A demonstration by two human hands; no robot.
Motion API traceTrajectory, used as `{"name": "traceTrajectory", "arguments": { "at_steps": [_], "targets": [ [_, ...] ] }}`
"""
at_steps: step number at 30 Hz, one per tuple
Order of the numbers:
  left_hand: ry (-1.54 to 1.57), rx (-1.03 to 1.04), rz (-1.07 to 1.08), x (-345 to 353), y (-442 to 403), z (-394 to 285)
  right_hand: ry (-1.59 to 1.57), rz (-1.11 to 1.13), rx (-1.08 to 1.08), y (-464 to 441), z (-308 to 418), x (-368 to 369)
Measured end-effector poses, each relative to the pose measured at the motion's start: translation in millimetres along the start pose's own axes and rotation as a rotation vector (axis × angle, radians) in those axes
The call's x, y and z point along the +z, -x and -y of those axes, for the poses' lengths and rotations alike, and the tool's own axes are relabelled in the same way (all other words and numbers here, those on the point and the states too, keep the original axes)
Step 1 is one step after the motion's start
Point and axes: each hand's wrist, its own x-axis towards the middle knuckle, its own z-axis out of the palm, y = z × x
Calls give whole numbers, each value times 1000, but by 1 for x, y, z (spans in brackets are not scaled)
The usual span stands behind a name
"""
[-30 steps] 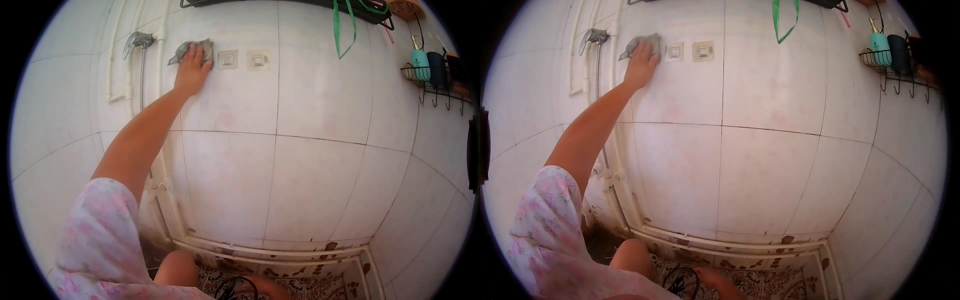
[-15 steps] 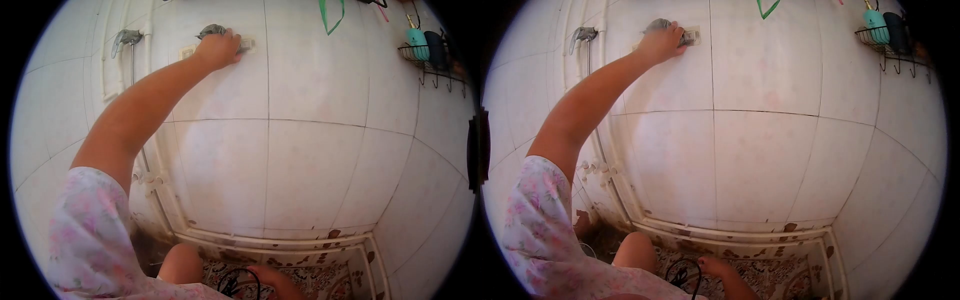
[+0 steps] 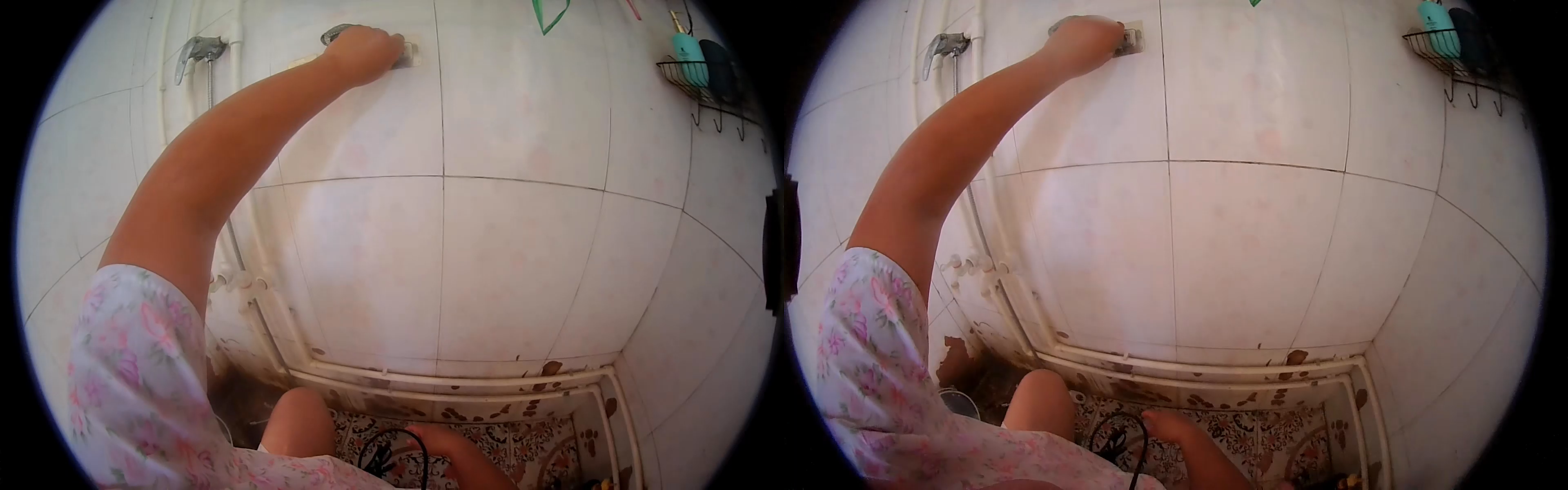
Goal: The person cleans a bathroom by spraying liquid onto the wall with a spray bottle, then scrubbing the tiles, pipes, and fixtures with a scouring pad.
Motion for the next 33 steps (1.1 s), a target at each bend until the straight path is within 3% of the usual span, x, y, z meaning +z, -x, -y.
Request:
{"name": "traceTrajectory", "arguments": {
  "at_steps": [5, 11, 13, 17, 19, 26, 33],
  "targets": [
    [59, 31, -105, 6, 8, 3, 12, -37, -20, 3, 3, -1],
    [107, -9, -3, 3, 10, -4, 31, -2, -18, -4, 1, 5],
    [-40, 16, -11, 14, 5, -3, 12, -1, -12, 1, 6, 2],
    [54, -15, 25, 8, 5, -2, -30, -7, 13, 8, 13, -2],
    [62, -8, -58, 4, 11, -4, -22, -1, 24, 9, 14, -3],
    [-22, 88, -47, 20, 12, 3, 6, -16, -10, 5, 10, 3],
    [-132, 9, -162, 49, 1, -10, -9, -58, 42, 11, 17, 0]
  ]
}}
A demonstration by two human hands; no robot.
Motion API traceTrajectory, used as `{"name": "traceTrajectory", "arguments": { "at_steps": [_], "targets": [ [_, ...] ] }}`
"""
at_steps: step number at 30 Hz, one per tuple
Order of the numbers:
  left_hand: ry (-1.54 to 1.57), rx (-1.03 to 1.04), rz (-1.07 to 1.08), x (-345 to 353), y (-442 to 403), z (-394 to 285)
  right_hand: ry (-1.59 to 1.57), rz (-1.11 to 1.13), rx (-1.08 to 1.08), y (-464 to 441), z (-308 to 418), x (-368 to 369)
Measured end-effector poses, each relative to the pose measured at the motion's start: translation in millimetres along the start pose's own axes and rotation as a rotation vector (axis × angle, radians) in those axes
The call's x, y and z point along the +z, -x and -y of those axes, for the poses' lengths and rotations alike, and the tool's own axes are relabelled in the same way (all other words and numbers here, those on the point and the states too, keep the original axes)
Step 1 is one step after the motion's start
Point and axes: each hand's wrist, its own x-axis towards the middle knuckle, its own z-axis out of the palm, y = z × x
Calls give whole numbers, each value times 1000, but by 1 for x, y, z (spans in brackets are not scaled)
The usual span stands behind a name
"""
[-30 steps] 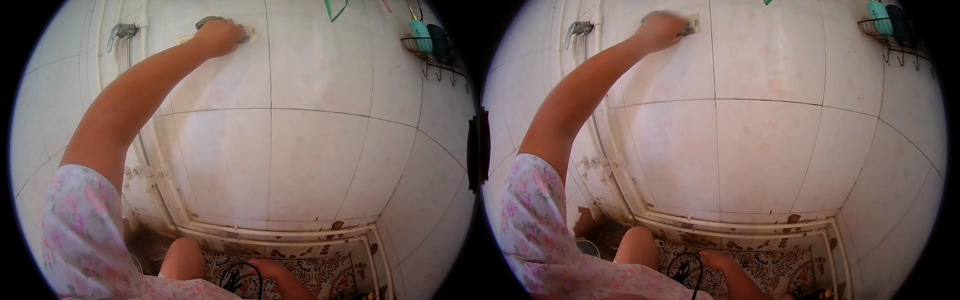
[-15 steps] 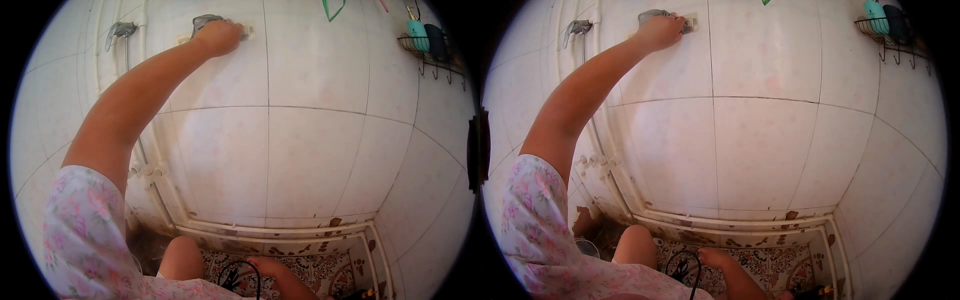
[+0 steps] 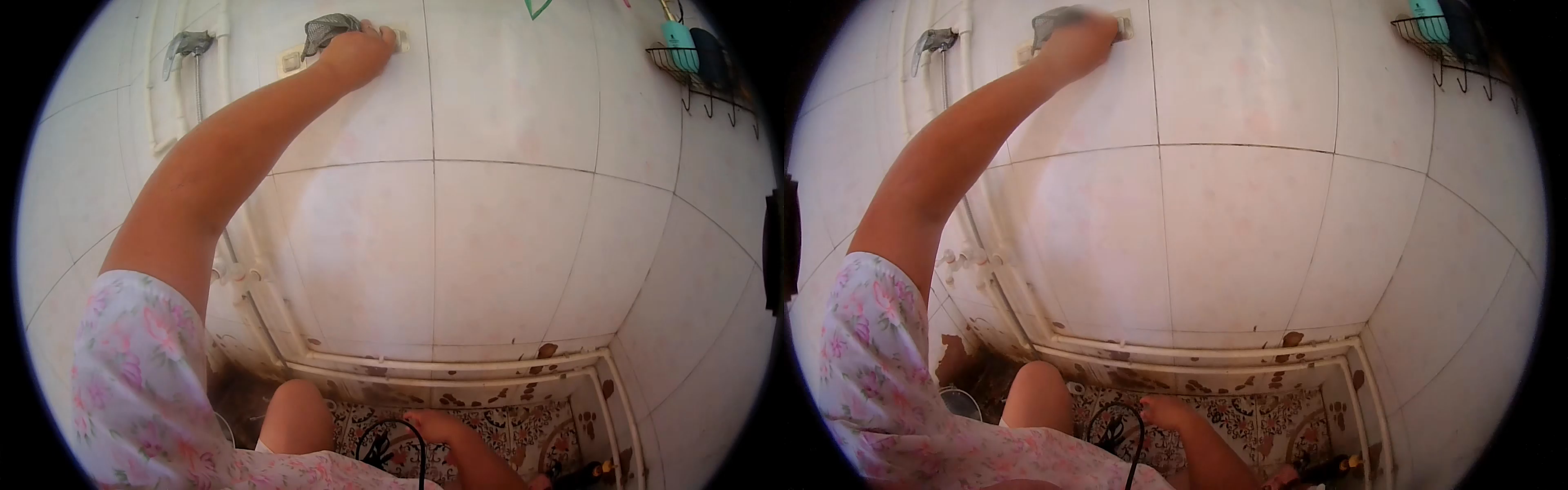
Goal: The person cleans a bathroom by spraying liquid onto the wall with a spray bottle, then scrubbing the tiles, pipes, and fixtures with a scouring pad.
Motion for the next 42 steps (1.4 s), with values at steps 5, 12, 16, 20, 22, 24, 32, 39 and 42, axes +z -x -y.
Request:
{"name": "traceTrajectory", "arguments": {
  "at_steps": [5, 12, 16, 20, 22, 24, 32, 39, 42],
  "targets": [
    [-20, -65, -23, -15, -1, -7, -15, 39, -4, -1, 1, -2],
    [-79, 15, 28, -24, 7, -2, 45, 23, -17, -7, -2, 4],
    [-135, 107, -87, -19, 8, 4, 33, 22, -35, -11, -7, 9],
    [-65, 131, -43, -11, 3, 8, 41, 9, -40, 1, 6, 2],
    [-110, 139, -33, -12, 2, 6, 15, 18, -20, 4, 9, 1],
    [-107, 124, 6, -19, 2, 3, 54, -53, -59, 6, 8, 4],
    [73, 127, 87, -35, -2, 5, 7, -104, -35, 11, 12, 7],
    [-131, 135, -122, -22, 4, 3, 32, -49, -2, 13, 20, 1],
    [-69, 150, -60, -20, 1, 3, 81, -15, -35, 1, 12, 5]
  ]
}}
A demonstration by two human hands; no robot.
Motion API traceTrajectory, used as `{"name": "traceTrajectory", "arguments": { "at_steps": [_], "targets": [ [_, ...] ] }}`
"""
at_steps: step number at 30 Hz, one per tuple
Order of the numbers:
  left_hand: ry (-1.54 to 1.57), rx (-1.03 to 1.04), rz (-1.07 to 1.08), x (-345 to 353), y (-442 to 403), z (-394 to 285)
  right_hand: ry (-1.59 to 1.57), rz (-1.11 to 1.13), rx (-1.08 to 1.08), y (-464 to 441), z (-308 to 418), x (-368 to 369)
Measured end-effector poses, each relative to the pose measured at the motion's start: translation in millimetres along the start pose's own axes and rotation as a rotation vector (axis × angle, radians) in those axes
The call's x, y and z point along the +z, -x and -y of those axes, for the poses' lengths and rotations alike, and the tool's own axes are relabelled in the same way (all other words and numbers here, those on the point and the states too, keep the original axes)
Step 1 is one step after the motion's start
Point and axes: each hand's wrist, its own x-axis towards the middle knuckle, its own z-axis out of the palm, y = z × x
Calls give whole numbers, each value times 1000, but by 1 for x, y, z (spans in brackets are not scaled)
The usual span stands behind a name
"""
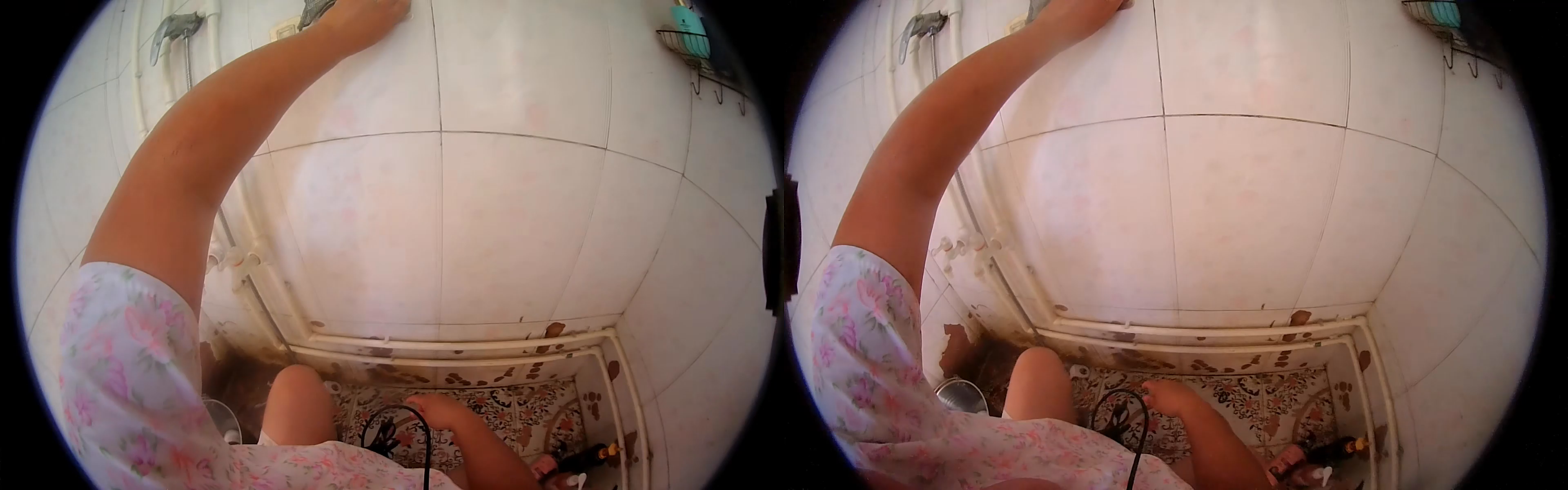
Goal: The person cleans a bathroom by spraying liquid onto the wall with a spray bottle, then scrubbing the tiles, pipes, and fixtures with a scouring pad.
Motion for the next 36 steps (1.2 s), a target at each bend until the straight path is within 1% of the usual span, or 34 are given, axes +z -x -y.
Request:
{"name": "traceTrajectory", "arguments": {
  "at_steps": [1, 2, 4, 6, 8, 11, 13, 14, 16, 17, 19, 20, 22, 25, 26, 28, 30, 34, 36],
  "targets": [
    [75, -13, 26, 3, -1, 0, 0, 4, -5, 1, 2, -2],
    [71, -11, 30, 6, -1, 0, -45, 30, 27, 4, 5, -6],
    [-24, 43, -45, 9, -3, 3, -85, 51, 52, 3, 6, -11],
    [-60, 71, -59, 11, -3, 5, 5, 77, 50, 0, 3, -10],
    [-92, 99, -72, 8, -3, 6, -6, 52, 19, -5, -5, -4],
    [-51, 118, -60, 9, -4, 8, -49, 19, -9, -11, -17, 3],
    [32, 79, -162, 10, -5, 7, -82, 10, -8, -11, -18, 3],
    [33, 81, -162, 10, -5, 6, -72, 15, -3, -8, -15, 0],
    [85, 46, -63, 3, -5, 5, -59, 18, 4, -4, -13, -3],
    [82, 45, -68, -5, -4, 6, -66, 20, 19, -4, -14, -3],
    [316, -21, 50, -21, 0, 11, -71, 11, 32, -4, -13, -5],
    [311, -19, 38, -26, 1, 11, -64, 30, 34, -5, -13, -6],
    [129, 2, -30, -28, 4, 10, -53, 45, 39, -9, -18, -3],
    [49, 24, -78, -9, -4, 7, -7, 57, 5, -20, -30, 3],
    [47, 25, -77, -7, -6, 8, -32, 64, 23, -21, -30, 4],
    [52, 29, -2, -5, -8, 9, -56, 76, 34, -23, -29, 4],
    [26, 39, 0, -5, -8, 7, -2, 24, -61, -22, -27, 2],
    [3, 82, 28, -10, -9, 8, -9, 38, -98, -24, -25, 1],
    [-24, 84, 36, -14, -11, 8, -14, 82, -28, -18, -20, -6]
  ]
}}
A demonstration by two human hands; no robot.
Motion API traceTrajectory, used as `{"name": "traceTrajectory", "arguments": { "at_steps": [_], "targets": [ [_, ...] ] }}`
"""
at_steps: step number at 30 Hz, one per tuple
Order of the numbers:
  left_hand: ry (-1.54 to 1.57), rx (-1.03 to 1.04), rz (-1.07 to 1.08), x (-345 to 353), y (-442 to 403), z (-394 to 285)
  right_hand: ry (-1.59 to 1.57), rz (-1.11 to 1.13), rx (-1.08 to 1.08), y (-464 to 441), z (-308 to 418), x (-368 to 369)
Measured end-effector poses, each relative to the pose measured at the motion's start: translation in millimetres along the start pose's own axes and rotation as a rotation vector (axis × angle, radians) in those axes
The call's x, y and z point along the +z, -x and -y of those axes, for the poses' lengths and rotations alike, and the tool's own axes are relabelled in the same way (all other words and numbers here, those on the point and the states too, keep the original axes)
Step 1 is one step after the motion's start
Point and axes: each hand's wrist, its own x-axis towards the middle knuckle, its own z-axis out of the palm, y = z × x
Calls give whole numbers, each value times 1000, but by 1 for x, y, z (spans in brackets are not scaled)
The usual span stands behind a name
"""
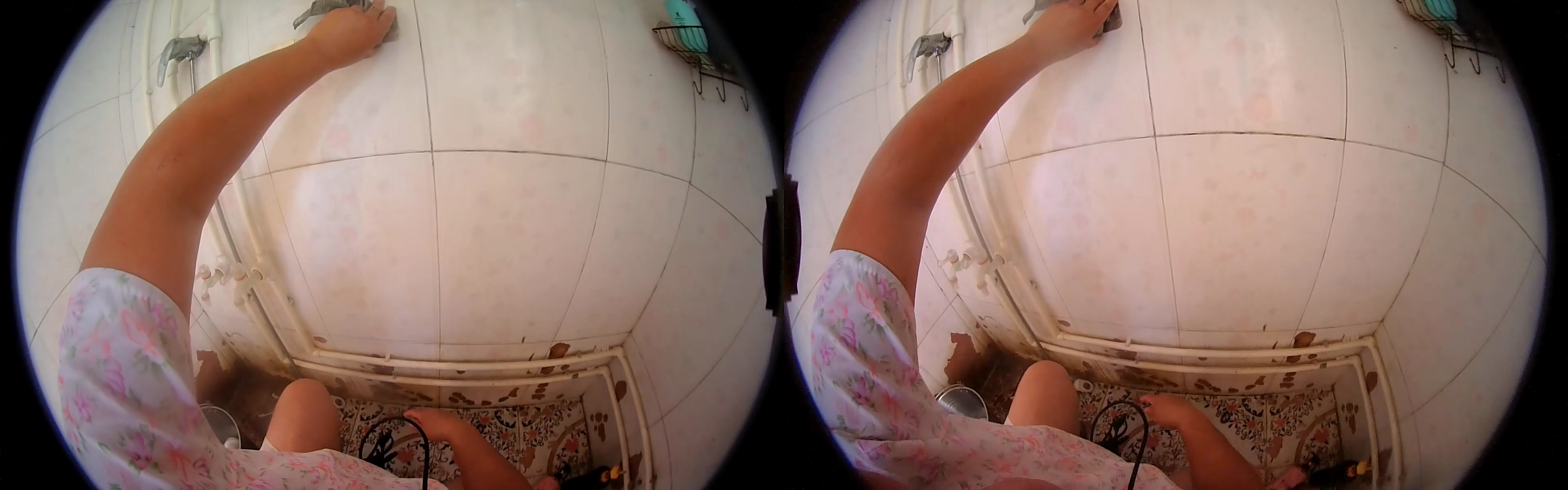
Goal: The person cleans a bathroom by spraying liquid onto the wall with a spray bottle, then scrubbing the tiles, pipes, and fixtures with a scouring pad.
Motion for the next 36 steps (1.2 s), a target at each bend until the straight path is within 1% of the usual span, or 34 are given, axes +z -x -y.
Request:
{"name": "traceTrajectory", "arguments": {
  "at_steps": [2, 4, 5, 7, 8, 9, 10, 11, 13, 14, 16, 20, 23, 25, 26, 28, 29, 30, 31, 32, 33, 34, 35, 36],
  "targets": [
    [-26, -1, 11, -7, -1, 4, 13, 27, 15, -3, -4, -1],
    [246, -5, 86, -19, -3, 16, 30, 55, 27, -4, -5, -5],
    [239, -6, 87, -26, -3, 20, 7, 69, 49, -1, -3, -7],
    [435, -182, 160, -38, -2, 25, -12, 76, 67, -6, -6, -6],
    [430, -186, 158, -32, -1, 29, 19, 40, 12, -12, -13, 1],
    [424, -140, 60, -22, 0, 33, 49, 3, -41, -18, -21, 5],
    [419, -95, -37, -11, 1, 36, 55, 2, -41, -17, -19, 4],
    [417, -100, -38, -5, 4, 37, 16, 16, -32, -14, -15, 2],
    [508, -107, -149, 2, 6, 40, -19, 26, -21, -9, -11, 0],
    [507, -111, -151, 2, 6, 40, -30, 17, -28, -7, -10, 0],
    [497, -153, -87, 2, 5, 40, -34, 8, -30, -3, -7, -2],
    [506, -204, -76, 1, 7, 36, -19, 26, 16, 5, -1, -5],
    [440, -255, -52, 1, 10, 30, -12, -1, 18, 9, 0, -3],
    [668, -450, -182, 5, 16, 17, -4, -24, 12, 9, 0, 2],
    [672, -457, -186, 17, 21, 8, 7, -38, 24, 8, 0, 3],
    [720, -440, -337, 32, 31, -11, 24, -52, 46, 11, 1, 5],
    [951, -562, -156, 6, 46, -31, 22, -86, 27, 13, 2, 6],
    [1054, -576, -135, -4, 69, -51, 25, -124, 13, 16, 6, 7],
    [1075, -554, -224, -5, 93, -84, 31, -129, 24, 21, 8, 6],
    [1238, -559, -254, -15, 119, -119, -7, -184, 27, 26, 15, 4],
    [1403, -563, -87, -33, 150, -146, -41, -239, 40, 31, 23, 3],
    [1371, -445, -17, -38, 181, -183, -30, -238, 60, 34, 25, 2],
    [1494, -391, 99, -52, 213, -213, -24, -342, 85, 33, 29, 1],
    [1572, -396, 421, -66, 245, -239, -15, -447, 125, 32, 36, 2]
  ]
}}
